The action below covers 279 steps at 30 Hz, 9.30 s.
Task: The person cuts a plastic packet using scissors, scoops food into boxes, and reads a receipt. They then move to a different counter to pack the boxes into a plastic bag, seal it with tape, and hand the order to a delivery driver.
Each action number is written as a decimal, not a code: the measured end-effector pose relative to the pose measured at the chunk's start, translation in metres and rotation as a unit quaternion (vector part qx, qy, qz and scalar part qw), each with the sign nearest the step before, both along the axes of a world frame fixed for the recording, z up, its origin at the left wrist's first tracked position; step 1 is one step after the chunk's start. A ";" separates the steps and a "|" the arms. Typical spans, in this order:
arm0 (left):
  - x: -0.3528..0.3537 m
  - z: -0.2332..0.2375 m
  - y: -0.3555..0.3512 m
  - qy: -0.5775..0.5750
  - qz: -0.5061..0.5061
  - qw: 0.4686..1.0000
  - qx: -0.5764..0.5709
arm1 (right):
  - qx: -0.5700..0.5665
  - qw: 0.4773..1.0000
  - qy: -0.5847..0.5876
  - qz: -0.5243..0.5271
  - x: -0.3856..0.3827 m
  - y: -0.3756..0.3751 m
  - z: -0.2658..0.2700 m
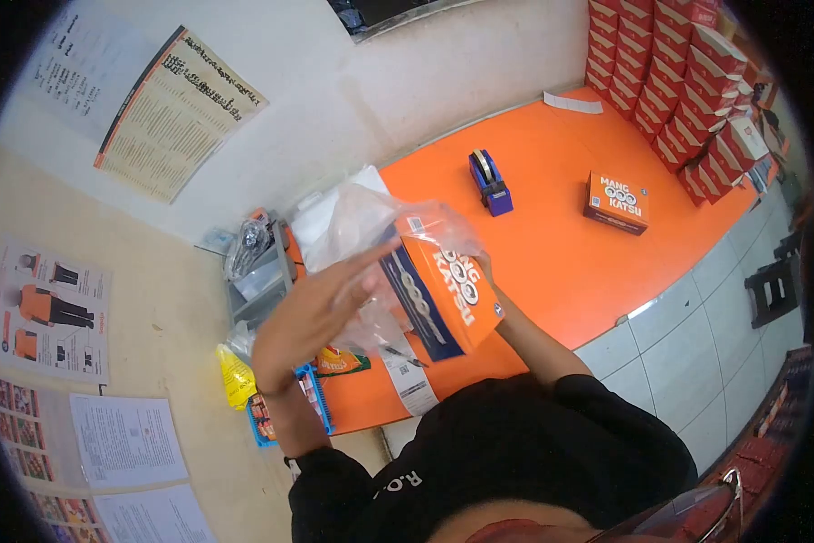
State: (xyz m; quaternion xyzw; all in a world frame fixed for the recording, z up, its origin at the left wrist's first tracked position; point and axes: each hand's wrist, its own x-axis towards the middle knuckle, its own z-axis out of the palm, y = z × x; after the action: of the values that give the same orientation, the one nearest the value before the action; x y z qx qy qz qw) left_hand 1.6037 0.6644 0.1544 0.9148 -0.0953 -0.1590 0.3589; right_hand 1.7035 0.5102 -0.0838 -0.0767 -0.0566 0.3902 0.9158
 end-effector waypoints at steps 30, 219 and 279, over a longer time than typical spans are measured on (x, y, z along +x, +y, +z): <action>0.026 -0.145 -0.034 -0.378 0.145 0.908 -0.106 | 0.018 0.981 -0.013 -0.194 0.007 -0.074 -0.002; 0.006 -0.204 -0.033 0.102 0.116 0.794 -0.588 | -0.209 0.908 0.044 -0.360 -0.018 -0.164 -0.058; 0.041 -0.118 -0.060 -0.228 0.138 0.902 -0.340 | -0.708 0.548 -0.349 -0.278 -0.016 -0.220 0.120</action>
State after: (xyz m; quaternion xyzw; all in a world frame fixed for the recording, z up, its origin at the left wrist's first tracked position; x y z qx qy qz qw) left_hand 1.6443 0.6048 0.0362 0.7526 -0.0950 0.1469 0.6348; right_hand 1.6871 0.2897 0.0366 -0.8419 -0.0533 -0.0271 0.5363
